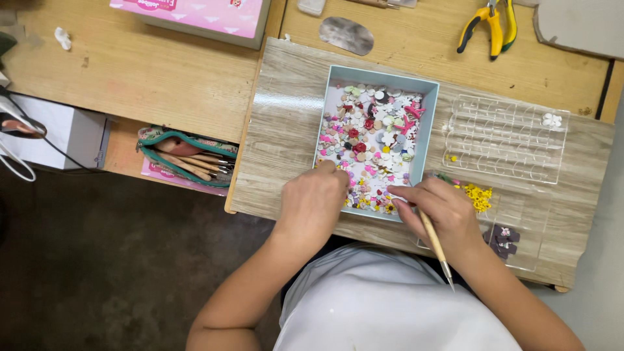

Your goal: The person uses a pointed wooden tool to shape and refine small yellow clay flowers. They repeatedly pick up individual flowers from a tray, press and smooth the petals, and place them into a clear compartmentalized tray. The process is repeated for several flowers throughout the clip.

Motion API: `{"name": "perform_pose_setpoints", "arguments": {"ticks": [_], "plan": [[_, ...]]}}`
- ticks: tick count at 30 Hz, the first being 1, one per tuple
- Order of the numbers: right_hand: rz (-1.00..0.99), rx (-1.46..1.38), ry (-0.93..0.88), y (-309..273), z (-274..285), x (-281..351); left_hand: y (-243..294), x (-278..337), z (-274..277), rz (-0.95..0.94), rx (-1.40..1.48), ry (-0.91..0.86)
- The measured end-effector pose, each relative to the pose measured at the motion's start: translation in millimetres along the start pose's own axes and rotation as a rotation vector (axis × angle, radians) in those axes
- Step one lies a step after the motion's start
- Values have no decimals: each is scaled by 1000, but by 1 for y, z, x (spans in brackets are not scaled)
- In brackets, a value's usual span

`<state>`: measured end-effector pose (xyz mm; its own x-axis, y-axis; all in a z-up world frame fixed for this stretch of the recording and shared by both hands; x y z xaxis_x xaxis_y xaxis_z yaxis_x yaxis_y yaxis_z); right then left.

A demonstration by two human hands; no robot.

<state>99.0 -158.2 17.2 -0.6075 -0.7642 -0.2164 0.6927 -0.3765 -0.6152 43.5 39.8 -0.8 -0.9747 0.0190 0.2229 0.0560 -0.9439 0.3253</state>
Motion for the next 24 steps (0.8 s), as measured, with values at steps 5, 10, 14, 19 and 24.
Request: {"name": "perform_pose_setpoints", "arguments": {"ticks": [5,10,14,19,24], "plan": [[3,-34,-32,-3,-5,-8,-2,-15,-17,-56,7,18],[-4,-59,-44,-1,-7,-8,-2,-22,-28,-82,17,14],[-8,-86,-46,-1,-7,-7,3,-22,-27,-57,-79,25],[-19,-102,-51,2,-8,-4,4,-23,-31,-58,-116,54],[-25,-163,-13,5,-7,2,7,-16,-20,-61,-153,56]]}}
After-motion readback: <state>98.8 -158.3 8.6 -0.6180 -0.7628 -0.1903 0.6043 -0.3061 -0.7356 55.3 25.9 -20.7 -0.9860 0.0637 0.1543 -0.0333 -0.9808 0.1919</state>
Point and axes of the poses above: each hand's wrist, its own x-axis away from the middle knuckle, its own z-axis out of the back of the hand, y = z × x, the point moved 4 cm from there along -x, towards the middle knuckle, and after that the axes turned 14 degrees about -y, right-handed, at the moved point
